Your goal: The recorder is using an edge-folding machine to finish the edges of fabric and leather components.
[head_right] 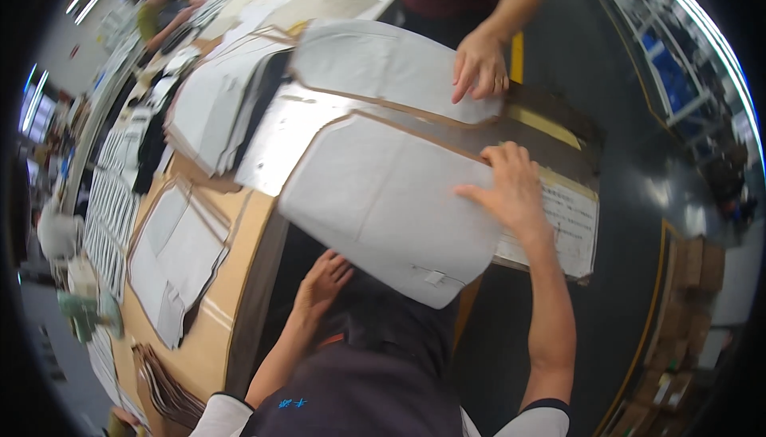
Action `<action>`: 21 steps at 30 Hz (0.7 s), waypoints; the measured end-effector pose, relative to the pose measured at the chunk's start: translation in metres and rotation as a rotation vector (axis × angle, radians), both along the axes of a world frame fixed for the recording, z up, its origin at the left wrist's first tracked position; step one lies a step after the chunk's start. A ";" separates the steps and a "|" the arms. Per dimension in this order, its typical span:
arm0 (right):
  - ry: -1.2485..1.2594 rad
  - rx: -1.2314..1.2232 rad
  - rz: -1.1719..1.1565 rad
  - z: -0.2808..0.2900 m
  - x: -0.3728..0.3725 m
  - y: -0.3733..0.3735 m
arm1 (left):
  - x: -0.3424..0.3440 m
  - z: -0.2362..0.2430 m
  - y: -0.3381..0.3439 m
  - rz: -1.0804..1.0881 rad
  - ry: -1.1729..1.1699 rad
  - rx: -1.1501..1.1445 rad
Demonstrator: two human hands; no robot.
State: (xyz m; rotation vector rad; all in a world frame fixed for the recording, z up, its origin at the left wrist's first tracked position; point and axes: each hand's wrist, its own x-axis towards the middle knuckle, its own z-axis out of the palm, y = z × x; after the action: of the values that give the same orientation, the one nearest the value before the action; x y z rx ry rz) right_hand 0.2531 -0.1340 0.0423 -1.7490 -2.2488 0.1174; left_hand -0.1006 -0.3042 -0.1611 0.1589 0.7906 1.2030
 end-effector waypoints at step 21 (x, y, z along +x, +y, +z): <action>0.679 -0.029 0.072 0.071 -0.136 -0.071 | -0.128 0.098 -0.104 0.526 0.523 0.045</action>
State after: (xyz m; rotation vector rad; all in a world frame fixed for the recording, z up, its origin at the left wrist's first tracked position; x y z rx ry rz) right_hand 0.1170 -0.2053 0.1136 -1.3572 -1.8031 0.6537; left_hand -0.2290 -0.4078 -0.0633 0.3237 1.3157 1.7080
